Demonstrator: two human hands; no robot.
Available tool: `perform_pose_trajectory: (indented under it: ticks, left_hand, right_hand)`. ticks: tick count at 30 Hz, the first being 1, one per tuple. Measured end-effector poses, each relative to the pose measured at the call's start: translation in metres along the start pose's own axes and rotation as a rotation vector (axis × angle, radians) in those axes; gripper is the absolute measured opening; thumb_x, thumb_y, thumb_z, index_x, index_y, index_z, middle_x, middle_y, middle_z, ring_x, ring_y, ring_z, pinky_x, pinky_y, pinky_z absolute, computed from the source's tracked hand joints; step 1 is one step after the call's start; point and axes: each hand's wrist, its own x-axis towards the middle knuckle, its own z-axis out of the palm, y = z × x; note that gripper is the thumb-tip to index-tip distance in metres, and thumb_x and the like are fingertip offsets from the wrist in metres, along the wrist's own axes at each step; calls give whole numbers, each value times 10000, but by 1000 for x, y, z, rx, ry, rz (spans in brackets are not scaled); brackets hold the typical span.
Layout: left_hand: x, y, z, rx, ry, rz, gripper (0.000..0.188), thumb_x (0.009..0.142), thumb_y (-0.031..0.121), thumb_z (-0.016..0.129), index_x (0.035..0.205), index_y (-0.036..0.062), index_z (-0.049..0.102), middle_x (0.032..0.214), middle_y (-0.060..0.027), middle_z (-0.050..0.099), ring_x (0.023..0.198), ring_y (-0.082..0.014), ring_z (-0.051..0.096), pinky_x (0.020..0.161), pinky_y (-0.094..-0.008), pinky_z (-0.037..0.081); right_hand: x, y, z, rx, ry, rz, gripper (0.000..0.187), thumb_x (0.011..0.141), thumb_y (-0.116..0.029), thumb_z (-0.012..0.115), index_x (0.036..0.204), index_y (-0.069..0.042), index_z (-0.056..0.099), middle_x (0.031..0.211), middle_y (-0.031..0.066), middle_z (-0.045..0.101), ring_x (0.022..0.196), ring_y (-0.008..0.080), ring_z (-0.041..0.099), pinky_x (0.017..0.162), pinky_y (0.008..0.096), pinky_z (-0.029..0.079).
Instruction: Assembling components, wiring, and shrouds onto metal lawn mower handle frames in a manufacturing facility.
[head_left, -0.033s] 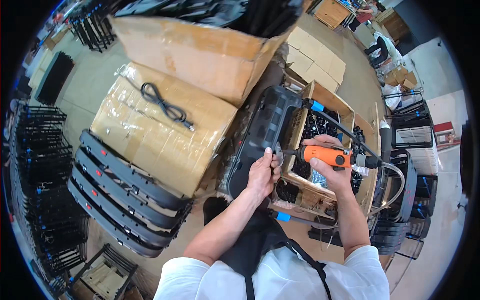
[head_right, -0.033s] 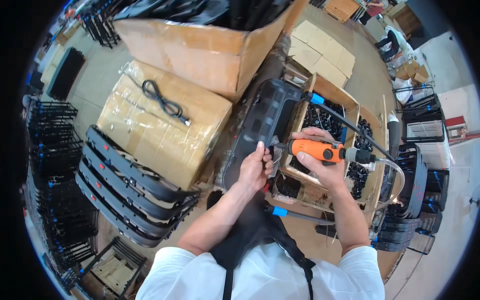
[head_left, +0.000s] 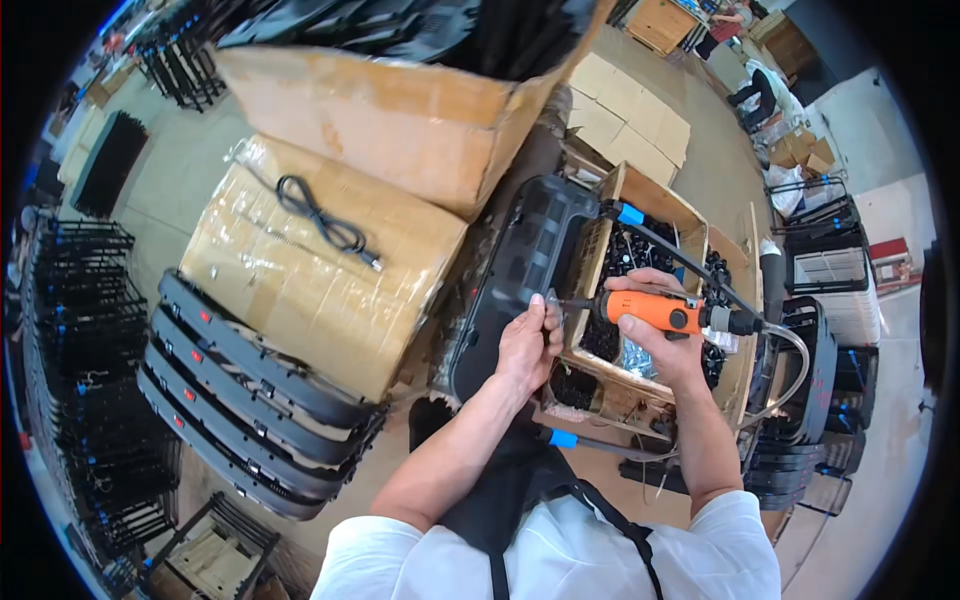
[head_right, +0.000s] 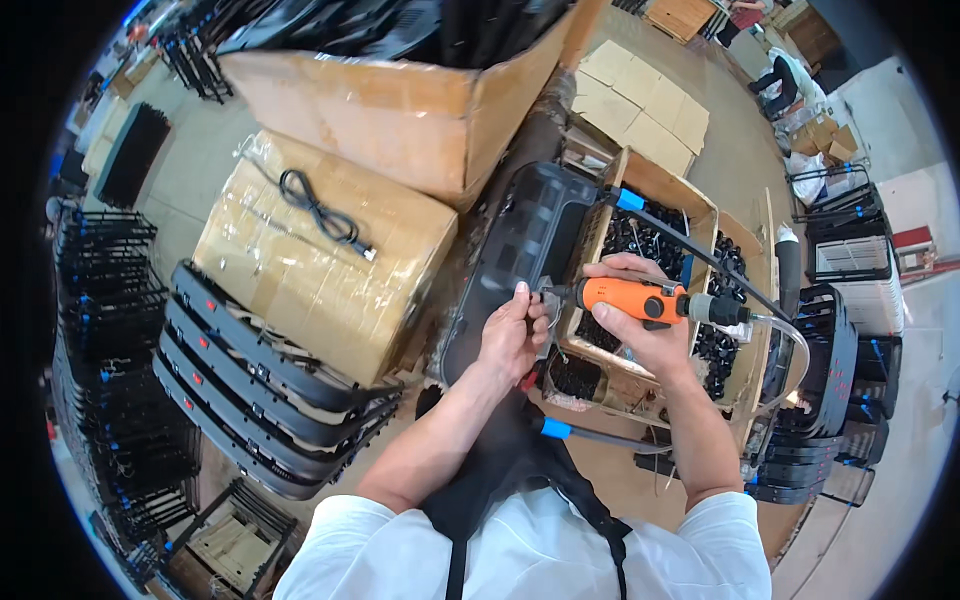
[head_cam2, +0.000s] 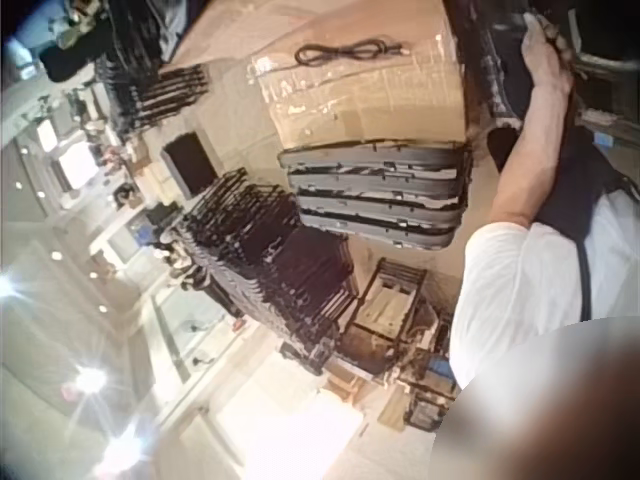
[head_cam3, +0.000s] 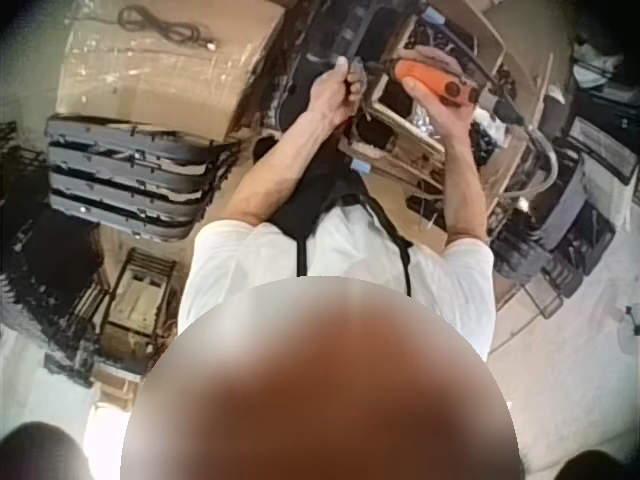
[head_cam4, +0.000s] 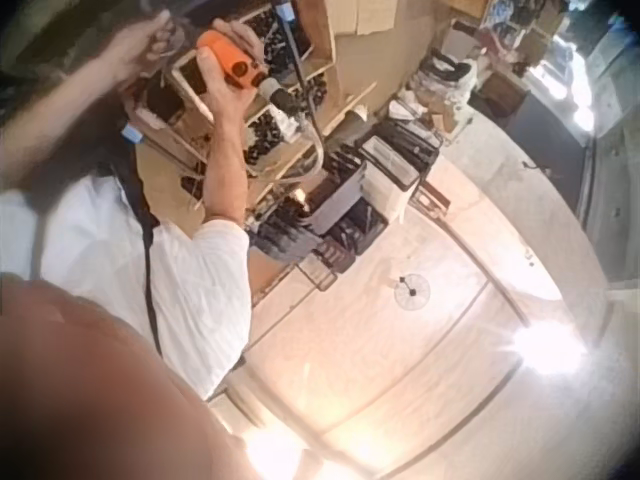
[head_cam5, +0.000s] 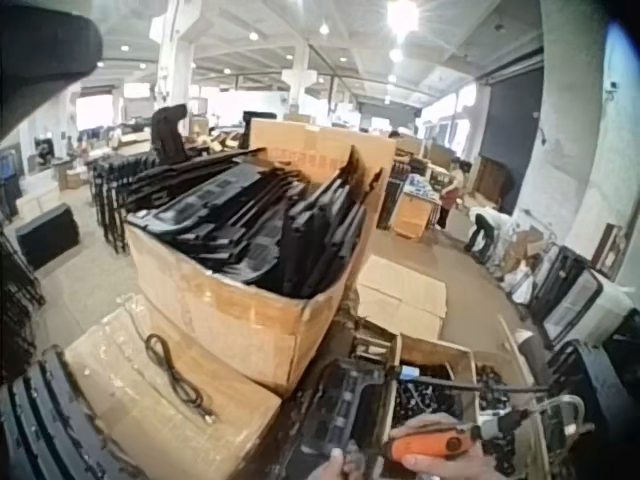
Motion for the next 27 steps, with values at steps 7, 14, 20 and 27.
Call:
perform_pose_trajectory:
  ticks: [7,14,20,27]
  left_hand:
    - [88,-11,76,-88,22,1,242,1104,286,587,1120,48,626,844,-16,598,719,-139,550,634,-248,500]
    - [143,-16,109,150,-3,-77,242,1109,318,579,1090,84,633,849,9,606,724,-120,566,607,-243,476]
    - [183,-39,124,-69,37,-12,323,1108,391,558,1131,81,648,841,20,582,723,-118,545,653,-268,487]
    - [164,-46,97,175,-30,-51,298,1139,262,504,1309,49,623,946,-19,660,812,-145,636,728,-292,545]
  right_hand:
    - [56,21,-80,47,8,10,581,854,-95,835,1365,-21,569,1296,166,711,1237,248,659,1105,418,516]
    - [98,38,-138,59,10,39,559,872,-120,829,1361,-22,576,1287,140,724,1221,213,666,1100,390,518]
    - [141,54,-147,16,9,45,576,864,-132,842,1363,-10,580,1271,152,730,1210,220,671,1082,403,530]
    - [198,74,-139,-31,14,-22,491,867,-95,826,1300,-6,615,1241,104,724,1156,160,677,1033,333,544]
